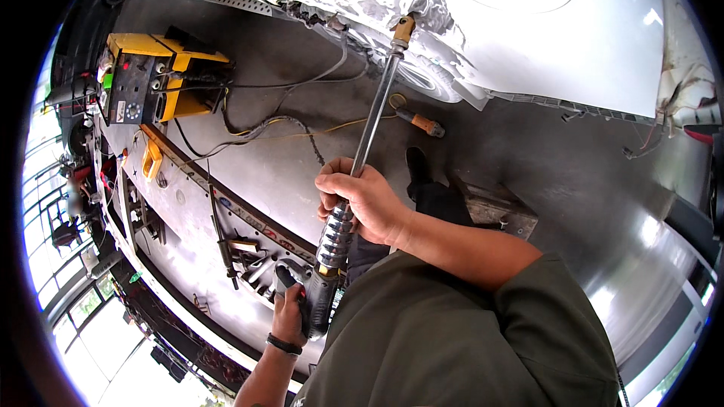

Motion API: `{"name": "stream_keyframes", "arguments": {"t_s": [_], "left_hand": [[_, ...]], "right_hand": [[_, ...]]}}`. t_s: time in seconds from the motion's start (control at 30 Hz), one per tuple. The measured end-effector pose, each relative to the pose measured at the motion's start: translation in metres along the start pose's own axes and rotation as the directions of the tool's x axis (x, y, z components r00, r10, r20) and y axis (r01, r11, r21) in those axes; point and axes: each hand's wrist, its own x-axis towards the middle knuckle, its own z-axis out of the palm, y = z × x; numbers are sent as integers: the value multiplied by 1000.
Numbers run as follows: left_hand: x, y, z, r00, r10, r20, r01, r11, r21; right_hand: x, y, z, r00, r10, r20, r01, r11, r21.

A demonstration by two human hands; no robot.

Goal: The person grinds the damaged area of a white car door, uses a dent puller to straighten the panel, and hammers the surface to refine the shape.

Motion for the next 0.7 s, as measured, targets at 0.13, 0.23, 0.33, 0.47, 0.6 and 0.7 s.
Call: {"name": "stream_keyframes", "arguments": {"t_s": [0.13,0.23,0.33,0.47,0.6,0.7], "left_hand": [[-6,-2,3,995,93,24,-96,964,247],[-10,-2,1,999,40,-20,-37,990,140],[-11,-2,-3,992,-109,65,119,979,-168],[-15,-7,-4,999,30,12,-29,995,-97],[-26,-3,-1,990,139,-5,-138,986,-89],[-42,8,-11,996,18,88,1,978,-210]], "right_hand": [[-2,1,-6,999,39,36,-39,999,-8],[-2,4,-9,998,52,38,-52,999,-8],[4,-23,-7,997,70,42,-70,998,-3],[29,-107,-1,994,-93,-61,85,989,-123],[24,-97,11,950,-253,-182,247,967,-55],[-18,0,18,999,23,-22,-24,998,-62]]}}
